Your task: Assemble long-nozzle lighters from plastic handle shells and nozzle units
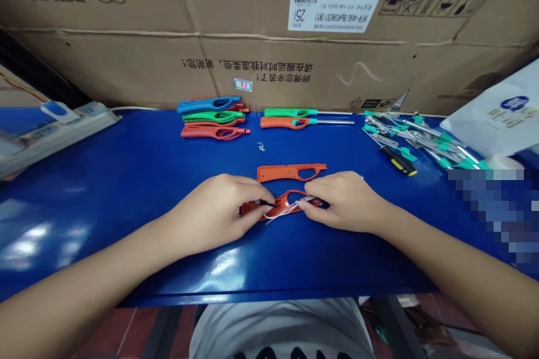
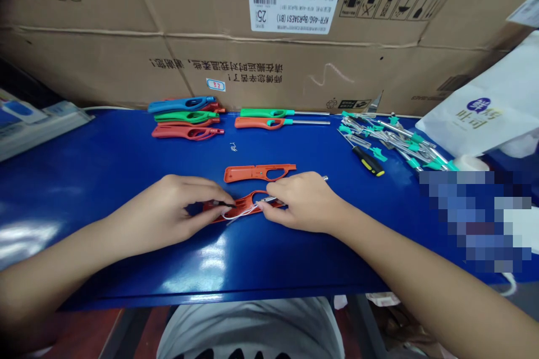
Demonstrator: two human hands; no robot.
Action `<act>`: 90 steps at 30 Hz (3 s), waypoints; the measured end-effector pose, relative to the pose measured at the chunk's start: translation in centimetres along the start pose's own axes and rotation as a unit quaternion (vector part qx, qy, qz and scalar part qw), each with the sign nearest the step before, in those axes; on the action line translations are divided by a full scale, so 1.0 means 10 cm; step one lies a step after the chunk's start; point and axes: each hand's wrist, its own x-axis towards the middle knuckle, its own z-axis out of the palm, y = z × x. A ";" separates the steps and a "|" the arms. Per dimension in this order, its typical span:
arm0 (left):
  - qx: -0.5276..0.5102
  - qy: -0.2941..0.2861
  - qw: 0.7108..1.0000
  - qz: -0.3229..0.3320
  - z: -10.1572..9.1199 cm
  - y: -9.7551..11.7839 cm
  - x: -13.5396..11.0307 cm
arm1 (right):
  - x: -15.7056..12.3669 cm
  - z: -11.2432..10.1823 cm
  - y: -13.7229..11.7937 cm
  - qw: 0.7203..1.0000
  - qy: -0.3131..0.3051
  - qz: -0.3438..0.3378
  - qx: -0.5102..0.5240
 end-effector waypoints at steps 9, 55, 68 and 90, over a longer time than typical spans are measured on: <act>-0.074 0.092 0.993 0.030 0.28 -0.04 0.04 | -0.11 -0.20 0.20 0.997 -0.071 0.030 0.006; 0.114 0.035 0.992 0.045 0.20 0.08 -0.04 | -0.19 -0.28 0.13 0.984 -0.169 0.061 0.013; 0.067 0.035 0.997 0.011 0.30 0.04 -0.03 | -0.16 -0.23 0.11 0.986 -0.148 0.072 0.013; 0.084 0.035 0.996 -0.022 0.28 0.00 -0.04 | -0.20 -0.11 0.23 0.994 -0.034 -0.094 -0.053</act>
